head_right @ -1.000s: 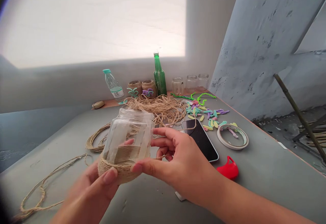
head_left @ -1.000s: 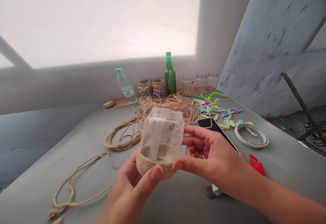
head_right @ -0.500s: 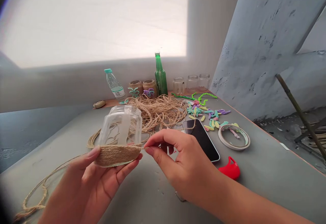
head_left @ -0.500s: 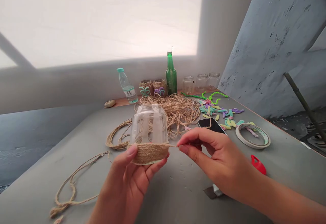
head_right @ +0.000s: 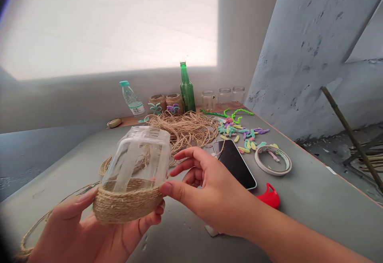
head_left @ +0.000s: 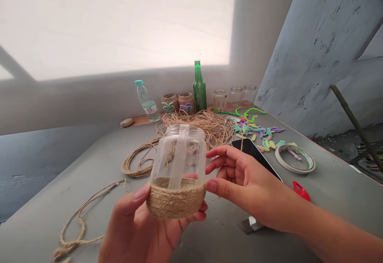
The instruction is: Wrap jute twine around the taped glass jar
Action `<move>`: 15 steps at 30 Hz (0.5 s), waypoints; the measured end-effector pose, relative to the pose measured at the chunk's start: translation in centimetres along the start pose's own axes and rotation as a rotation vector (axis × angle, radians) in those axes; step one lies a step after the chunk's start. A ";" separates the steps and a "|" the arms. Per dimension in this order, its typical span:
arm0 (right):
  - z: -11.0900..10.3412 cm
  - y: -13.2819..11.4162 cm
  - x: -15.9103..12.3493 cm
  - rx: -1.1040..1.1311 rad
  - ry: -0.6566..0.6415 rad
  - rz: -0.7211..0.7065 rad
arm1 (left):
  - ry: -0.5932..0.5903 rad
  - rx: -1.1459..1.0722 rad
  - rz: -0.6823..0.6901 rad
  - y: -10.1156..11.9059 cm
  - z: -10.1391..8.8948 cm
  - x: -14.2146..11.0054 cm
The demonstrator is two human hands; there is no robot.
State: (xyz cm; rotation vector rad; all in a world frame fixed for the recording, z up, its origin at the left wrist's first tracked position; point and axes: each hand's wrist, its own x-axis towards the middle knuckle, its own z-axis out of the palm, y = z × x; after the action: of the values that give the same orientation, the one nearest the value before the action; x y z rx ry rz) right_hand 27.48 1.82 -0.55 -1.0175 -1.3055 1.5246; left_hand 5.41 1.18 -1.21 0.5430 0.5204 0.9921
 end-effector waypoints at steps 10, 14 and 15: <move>0.2 0.1 0.3 0.164 -0.014 0.033 | 0.196 0.311 0.128 -1.4 -0.4 0.3; 0.2 0.2 0.1 0.006 0.057 -0.001 | 0.211 0.529 0.193 -1.8 -1.3 0.5; 0.2 0.1 0.0 -0.086 0.081 -0.029 | 0.201 0.508 0.193 -1.7 -1.3 0.5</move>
State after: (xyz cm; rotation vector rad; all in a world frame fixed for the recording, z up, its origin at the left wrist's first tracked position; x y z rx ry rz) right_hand 27.33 1.75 -0.60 -1.0989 -1.3321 1.4014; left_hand 5.92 1.15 -3.34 0.9653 0.9242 1.1074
